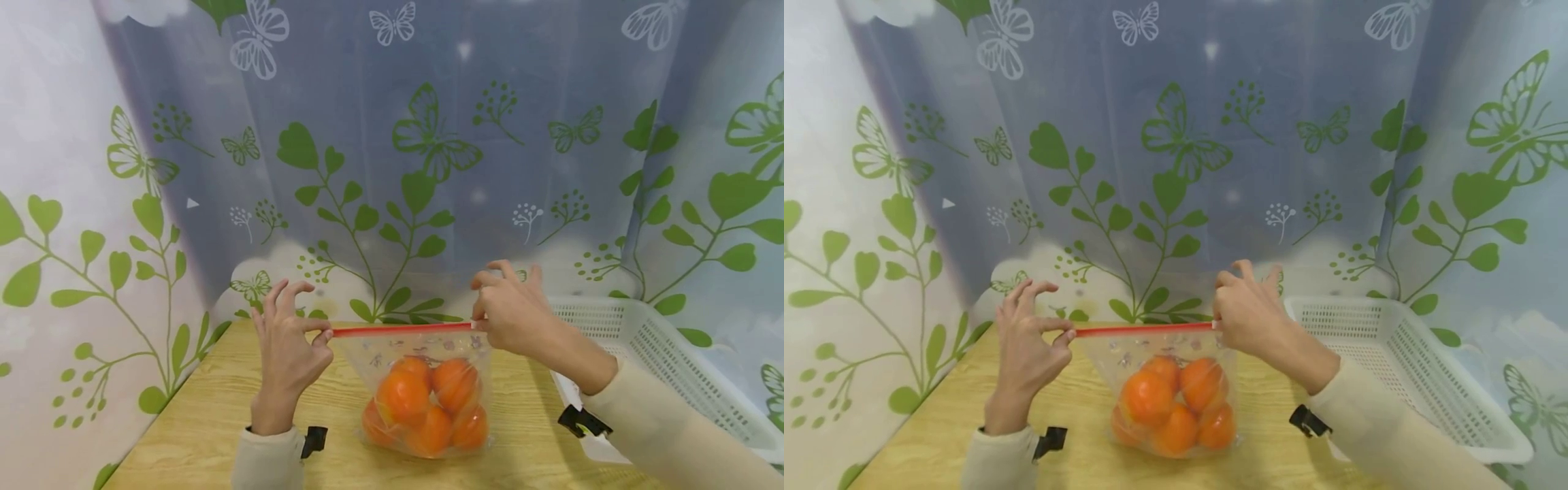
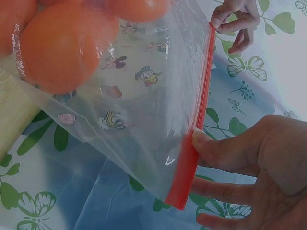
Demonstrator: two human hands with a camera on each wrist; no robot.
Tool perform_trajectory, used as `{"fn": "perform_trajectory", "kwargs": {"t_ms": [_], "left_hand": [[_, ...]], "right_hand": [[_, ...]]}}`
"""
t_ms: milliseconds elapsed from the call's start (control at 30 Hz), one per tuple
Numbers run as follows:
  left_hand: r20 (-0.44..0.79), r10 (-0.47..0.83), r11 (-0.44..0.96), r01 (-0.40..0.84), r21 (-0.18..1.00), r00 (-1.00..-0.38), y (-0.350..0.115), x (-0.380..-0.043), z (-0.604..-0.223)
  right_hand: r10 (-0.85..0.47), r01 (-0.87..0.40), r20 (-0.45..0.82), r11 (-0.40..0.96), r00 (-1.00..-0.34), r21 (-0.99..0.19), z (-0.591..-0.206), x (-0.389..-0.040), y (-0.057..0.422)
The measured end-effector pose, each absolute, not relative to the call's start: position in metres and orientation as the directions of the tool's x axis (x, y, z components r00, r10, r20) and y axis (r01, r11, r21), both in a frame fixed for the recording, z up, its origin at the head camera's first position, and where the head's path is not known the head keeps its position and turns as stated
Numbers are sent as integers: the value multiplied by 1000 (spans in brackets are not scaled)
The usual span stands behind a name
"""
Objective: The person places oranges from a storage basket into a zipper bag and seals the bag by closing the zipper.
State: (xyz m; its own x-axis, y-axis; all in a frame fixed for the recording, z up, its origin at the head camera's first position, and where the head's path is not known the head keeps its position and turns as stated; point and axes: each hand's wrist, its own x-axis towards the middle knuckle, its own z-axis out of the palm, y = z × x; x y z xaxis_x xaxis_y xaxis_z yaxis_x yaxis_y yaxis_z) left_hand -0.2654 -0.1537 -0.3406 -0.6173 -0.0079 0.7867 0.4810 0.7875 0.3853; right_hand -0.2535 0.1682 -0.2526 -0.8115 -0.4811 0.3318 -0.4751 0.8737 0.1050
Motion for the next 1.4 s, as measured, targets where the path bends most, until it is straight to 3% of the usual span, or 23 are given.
{"fn": "perform_trajectory", "kwargs": {"t_ms": [1000, 1200, 1400], "left_hand": [[784, -29, 796, 460, 393, -620, -157, -269, -342], [760, -36, 797, 441, 414, -649, -158, -271, -343], [758, -16, 783, 463, 415, -652, -160, -273, -347]], "right_hand": [[-426, -444, 345, 896, -836, 31, -251, -250, 200], [-432, -435, 424, 895, -796, 95, -259, -248, 200], [-425, -445, 498, 891, -756, 86, -269, -251, 203]]}}
